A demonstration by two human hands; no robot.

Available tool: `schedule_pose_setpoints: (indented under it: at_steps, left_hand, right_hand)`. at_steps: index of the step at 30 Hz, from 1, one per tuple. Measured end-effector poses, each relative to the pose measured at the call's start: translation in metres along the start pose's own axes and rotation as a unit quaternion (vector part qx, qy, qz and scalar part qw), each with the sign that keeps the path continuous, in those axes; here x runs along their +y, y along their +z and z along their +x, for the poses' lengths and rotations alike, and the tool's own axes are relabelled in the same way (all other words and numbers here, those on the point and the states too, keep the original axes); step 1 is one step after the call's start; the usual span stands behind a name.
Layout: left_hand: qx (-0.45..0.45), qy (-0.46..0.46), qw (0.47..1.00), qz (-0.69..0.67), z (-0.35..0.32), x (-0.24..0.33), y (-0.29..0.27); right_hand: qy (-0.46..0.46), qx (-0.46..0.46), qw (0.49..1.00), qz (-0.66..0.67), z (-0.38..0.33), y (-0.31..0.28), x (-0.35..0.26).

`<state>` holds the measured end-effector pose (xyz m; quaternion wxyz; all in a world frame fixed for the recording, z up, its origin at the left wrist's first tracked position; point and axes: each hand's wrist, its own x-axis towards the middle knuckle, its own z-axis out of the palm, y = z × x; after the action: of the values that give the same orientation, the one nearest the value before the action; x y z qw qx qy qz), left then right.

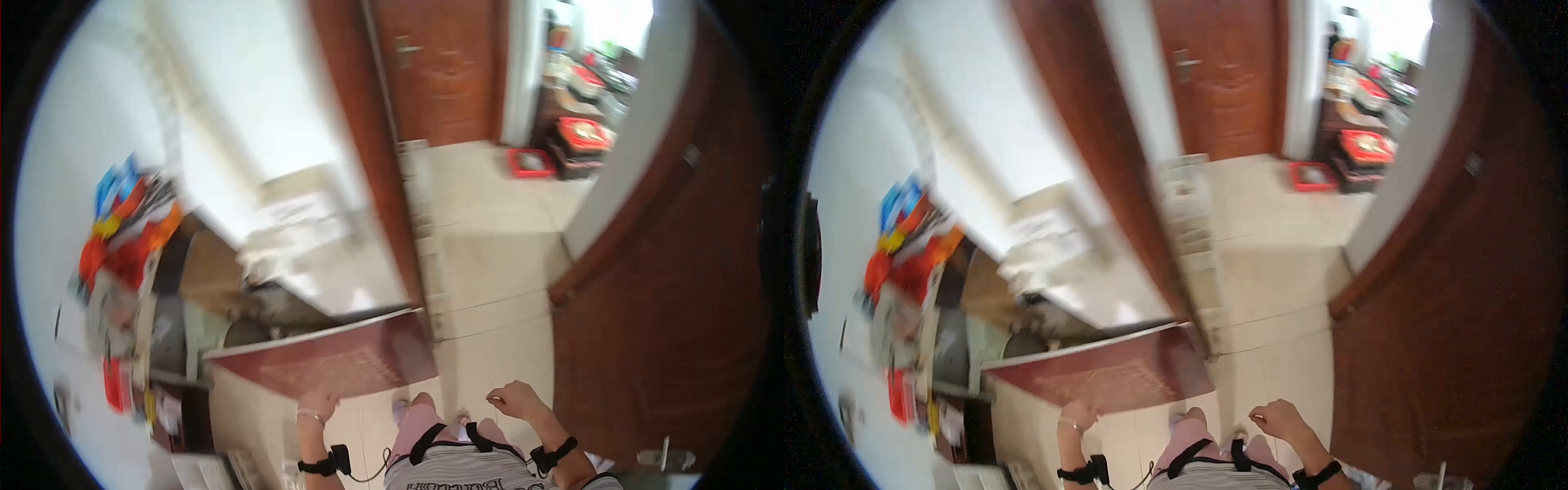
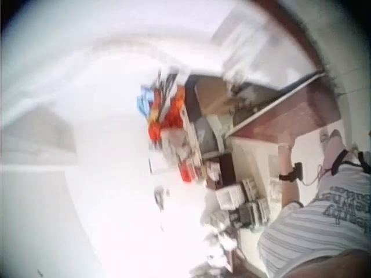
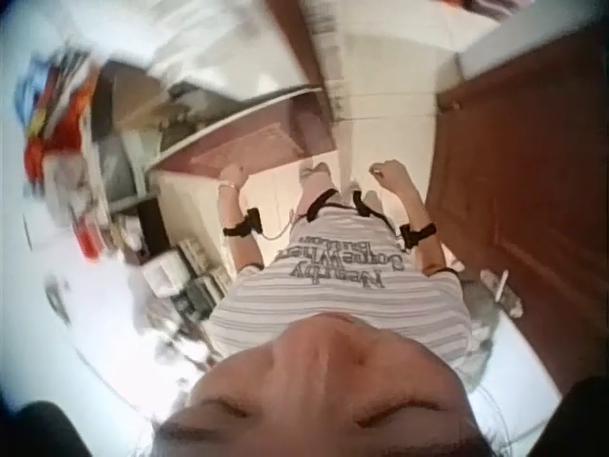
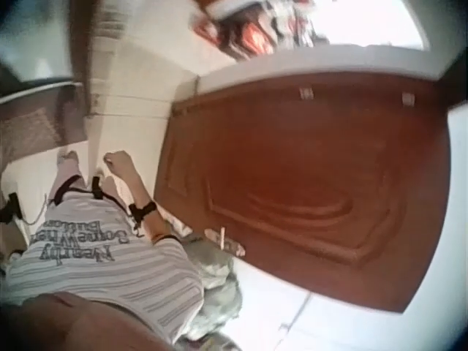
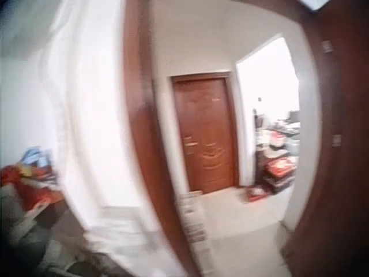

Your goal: The recorder writes identification codes on cardboard labels and attaches them to large storage bags of material.

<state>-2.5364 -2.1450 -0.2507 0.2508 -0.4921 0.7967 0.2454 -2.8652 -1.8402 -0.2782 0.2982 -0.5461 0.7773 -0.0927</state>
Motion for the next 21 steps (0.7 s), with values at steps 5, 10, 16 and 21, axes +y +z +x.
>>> schedule_pose_setpoints:
  at_steps: [5,10,16,21]
  left_hand:
    - [-0.062,0.205,0.977,-0.008,0.095,0.125,0.047]
    - [-0.079,0.298,0.949,0.071,0.123,0.338,0.000]
    - [-0.054,0.352,0.908,0.219,0.272,0.450,0.006]
    - [-0.177,0.387,0.895,0.133,0.356,0.535,-0.064]
  right_hand:
    - [0.192,0.078,0.975,0.086,-0.057,0.003,0.104]
    - [0.242,0.173,0.946,0.132,-0.049,-0.015,0.162]
    - [0.255,0.054,0.958,0.121,0.024,-0.050,0.255]
    - [0.273,0.000,0.957,0.101,0.122,-0.168,0.331]
